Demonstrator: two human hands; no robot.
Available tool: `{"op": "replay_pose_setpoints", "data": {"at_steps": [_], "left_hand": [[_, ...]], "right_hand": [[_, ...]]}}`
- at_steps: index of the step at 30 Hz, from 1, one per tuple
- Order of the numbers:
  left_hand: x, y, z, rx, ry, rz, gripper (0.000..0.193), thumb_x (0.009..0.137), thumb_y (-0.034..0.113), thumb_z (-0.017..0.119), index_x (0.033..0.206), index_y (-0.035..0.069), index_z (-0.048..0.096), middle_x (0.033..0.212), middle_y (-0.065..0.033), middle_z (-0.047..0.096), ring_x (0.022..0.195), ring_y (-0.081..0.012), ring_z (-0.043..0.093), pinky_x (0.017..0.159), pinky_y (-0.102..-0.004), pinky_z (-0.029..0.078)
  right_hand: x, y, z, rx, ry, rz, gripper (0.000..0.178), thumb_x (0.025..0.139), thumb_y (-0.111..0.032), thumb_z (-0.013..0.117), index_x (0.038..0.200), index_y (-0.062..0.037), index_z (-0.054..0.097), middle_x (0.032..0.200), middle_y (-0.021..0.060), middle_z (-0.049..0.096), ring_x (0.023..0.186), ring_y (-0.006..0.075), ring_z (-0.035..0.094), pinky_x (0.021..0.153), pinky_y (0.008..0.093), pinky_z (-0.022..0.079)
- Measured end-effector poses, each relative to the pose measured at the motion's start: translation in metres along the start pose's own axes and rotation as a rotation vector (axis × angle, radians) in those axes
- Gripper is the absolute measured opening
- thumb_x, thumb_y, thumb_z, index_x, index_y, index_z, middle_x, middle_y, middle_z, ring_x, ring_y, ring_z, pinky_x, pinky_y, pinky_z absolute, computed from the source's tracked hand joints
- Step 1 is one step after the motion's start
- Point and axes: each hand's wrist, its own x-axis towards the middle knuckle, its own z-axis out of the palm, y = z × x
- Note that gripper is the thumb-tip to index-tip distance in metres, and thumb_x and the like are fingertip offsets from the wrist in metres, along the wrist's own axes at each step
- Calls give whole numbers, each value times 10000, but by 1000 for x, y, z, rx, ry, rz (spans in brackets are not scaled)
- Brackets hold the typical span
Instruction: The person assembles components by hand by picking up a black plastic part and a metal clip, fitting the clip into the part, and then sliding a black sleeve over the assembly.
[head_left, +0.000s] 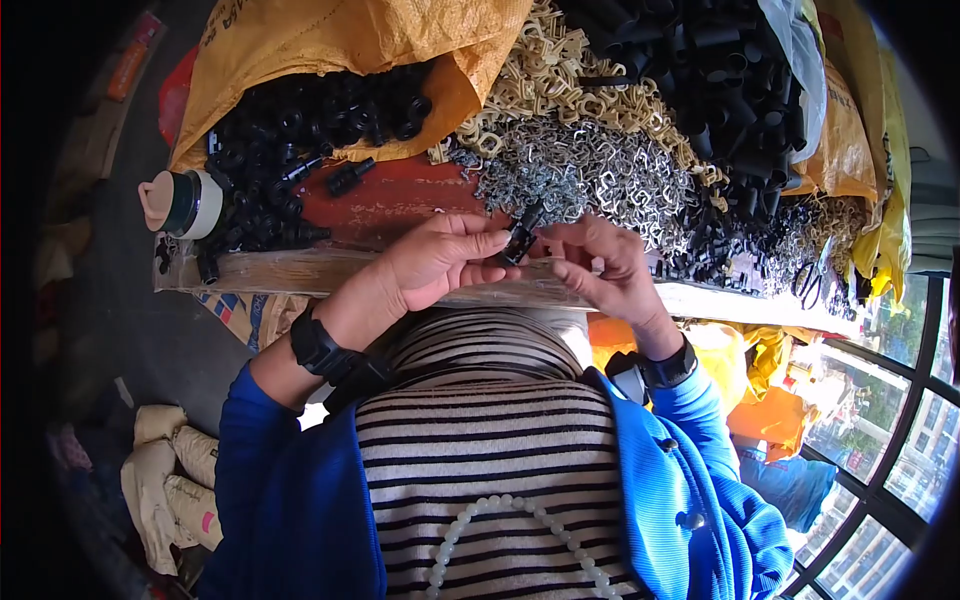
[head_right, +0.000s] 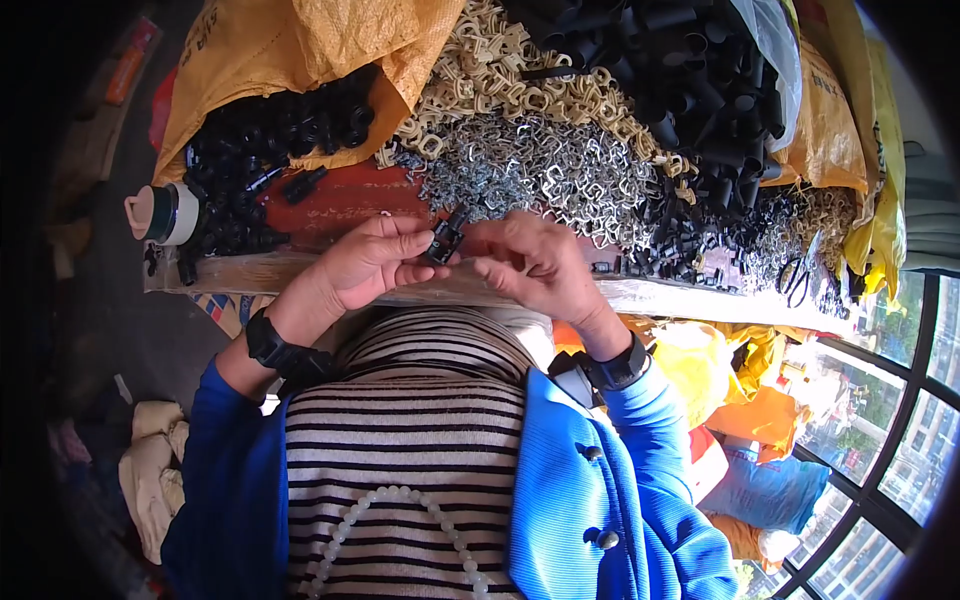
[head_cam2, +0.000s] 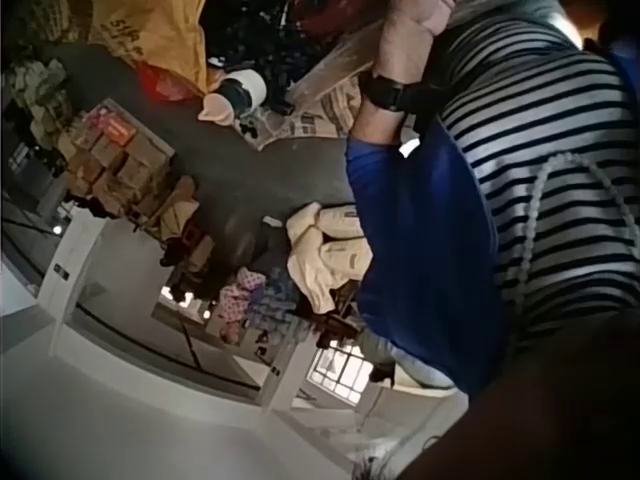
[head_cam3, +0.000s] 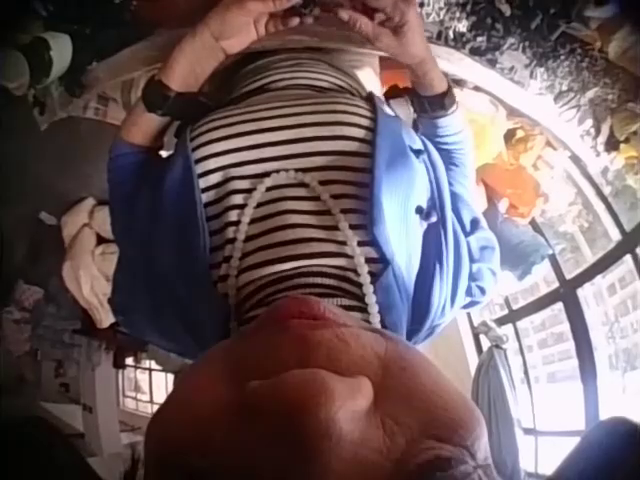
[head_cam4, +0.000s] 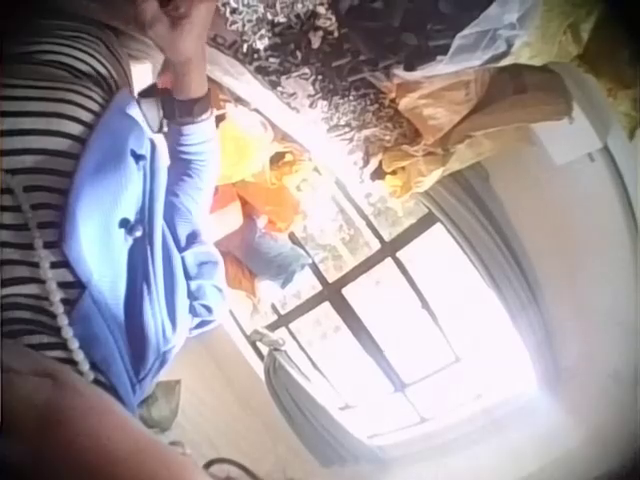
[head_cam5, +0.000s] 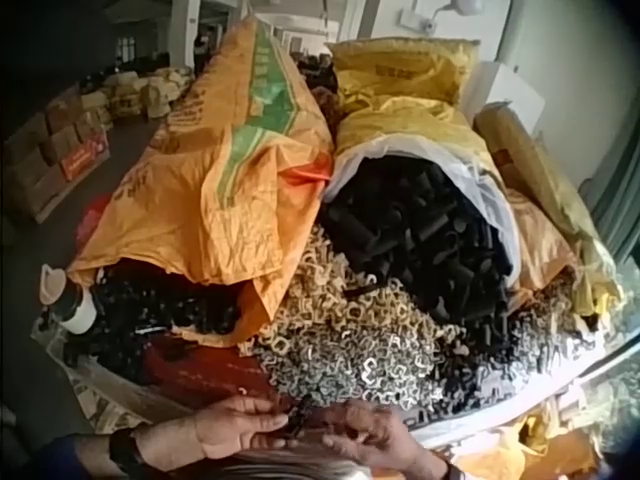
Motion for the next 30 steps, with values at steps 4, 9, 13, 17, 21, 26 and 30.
{"op": "replay_pose_setpoints", "data": {"at_steps": [4, 9, 13, 17, 21, 26, 30], "left_hand": [[-1, 1, -4, 5, -3, 26, 246, 826, 121, 463, 1018, -32, 482, 903, -140, 569, 778, -163, 572, 675, -218, 479], [1, -1, -1, 9, -17, 36, 239, 830, 125, 456, 1012, -28, 483, 905, -137, 568, 773, -157, 572, 663, -212, 480], [1, -2, 0, 12, -32, 33, 235, 831, 133, 455, 1005, -22, 487, 906, -132, 566, 766, -151, 571, 660, -208, 479], [-4, -3, -2, 4, -6, 38, 231, 832, 145, 456, 993, -17, 494, 906, -127, 565, 763, -151, 572, 652, -204, 480], [2, -3, -1, 7, -25, 40, 234, 833, 154, 456, 992, -14, 495, 906, -125, 565, 766, -149, 571, 643, -202, 480], [5, -1, 0, 4, -31, 39, 223, 835, 149, 451, 986, -8, 497, 907, -120, 567, 773, -146, 569, 626, -199, 477], [1, 0, -5, -28, -11, 71, 204, 827, 149, 468, 972, 10, 503, 901, -107, 572, 775, -148, 569, 640, -214, 472]], "right_hand": [[-6, 22, -26, -739, 419, 130, 190, 703, -73, 591, 885, -32, 555, 686, 86, 523, 538, 179, 529, 471, 273, 407], [-15, 69, -41, -996, 379, 220, 125, 709, -63, 573, 829, -33, 552, 692, 86, 527, 557, 193, 540, 492, 286, 416], [-19, 76, -46, -746, 461, 128, 105, 708, -58, 563, 809, -36, 545, 707, 91, 523, 570, 215, 543, 513, 291, 424], [-20, 64, -44, -591, 530, 159, 105, 711, -53, 549, 815, -43, 550, 708, 92, 524, 579, 223, 544, 520, 281, 424], [-28, 65, -46, -575, 502, 152, 115, 701, -42, 557, 816, -40, 554, 696, 96, 517, 570, 220, 536, 524, 265, 418], [-24, 73, -47, -498, 533, 172, 101, 728, -25, 552, 829, -20, 548, 687, 43, 527, 561, 130, 514, 528, 218, 414], [-18, 67, -49, 244, 633, 265, 86, 766, 1, 524, 851, 5, 529, 685, -2, 520, 587, 58, 483, 540, 180, 412]]}}
